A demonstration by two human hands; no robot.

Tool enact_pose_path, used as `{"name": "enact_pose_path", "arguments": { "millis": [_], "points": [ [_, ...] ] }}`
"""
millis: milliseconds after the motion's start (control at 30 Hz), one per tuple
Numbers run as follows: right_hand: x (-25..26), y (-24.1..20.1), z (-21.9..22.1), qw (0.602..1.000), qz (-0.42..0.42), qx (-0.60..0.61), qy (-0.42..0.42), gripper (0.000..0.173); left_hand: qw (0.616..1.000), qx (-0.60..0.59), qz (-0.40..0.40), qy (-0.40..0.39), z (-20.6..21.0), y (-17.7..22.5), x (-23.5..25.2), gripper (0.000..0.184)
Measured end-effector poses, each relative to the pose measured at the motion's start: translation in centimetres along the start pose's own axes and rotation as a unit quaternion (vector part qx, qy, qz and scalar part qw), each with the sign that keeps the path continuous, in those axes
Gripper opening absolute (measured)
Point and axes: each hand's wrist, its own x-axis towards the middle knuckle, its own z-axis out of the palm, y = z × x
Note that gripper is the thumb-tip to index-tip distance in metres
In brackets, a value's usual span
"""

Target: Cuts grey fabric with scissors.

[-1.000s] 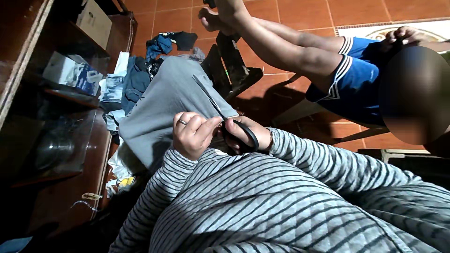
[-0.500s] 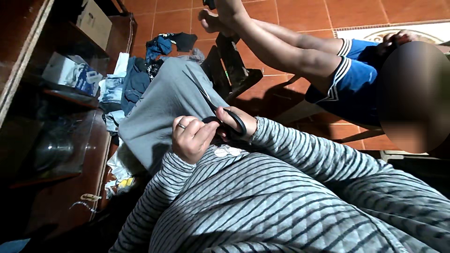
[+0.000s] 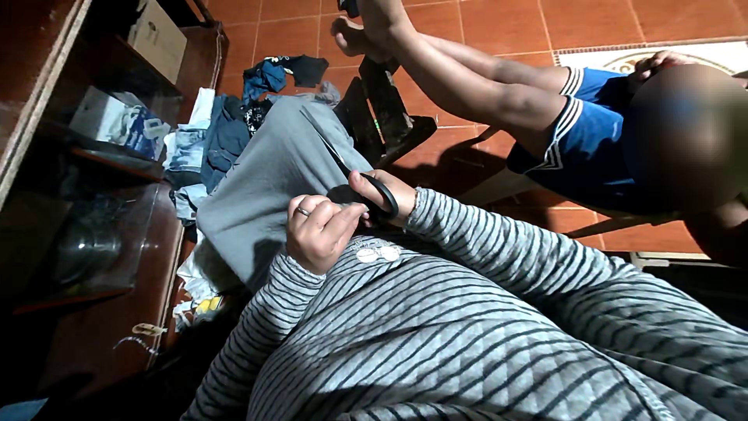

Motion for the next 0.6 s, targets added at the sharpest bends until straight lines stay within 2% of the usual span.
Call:
{"name": "enact_pose_path", "arguments": {
  "millis": [167, 367, 500, 600],
  "points": [
    [0.9, -0.7, -0.1, 0.999, -0.004, -0.051, 0.019, 0.05, 1.0, -0.004, 0.005, -0.004, 0.0, 0.0, 0.0, 0.01],
    [1.2, -0.6, -0.1, 0.999, 0.003, -0.046, 0.028, 0.051, 1.0, -0.006, 0.003, -0.007, 0.0, 0.2, -0.1, 0.008],
    [-0.2, -0.2, -0.4, 0.999, 0.013, -0.008, -0.031, 0.049, 1.0, -0.004, -0.018, 0.016, -0.2, 0.2, -0.3, 0.015],
    [-3.3, -0.1, -1.8, 0.994, 0.022, -0.059, -0.084, 0.057, 0.997, -0.024, -0.053, 0.041, -0.5, -0.4, -0.1, 0.02]
  ]
}}
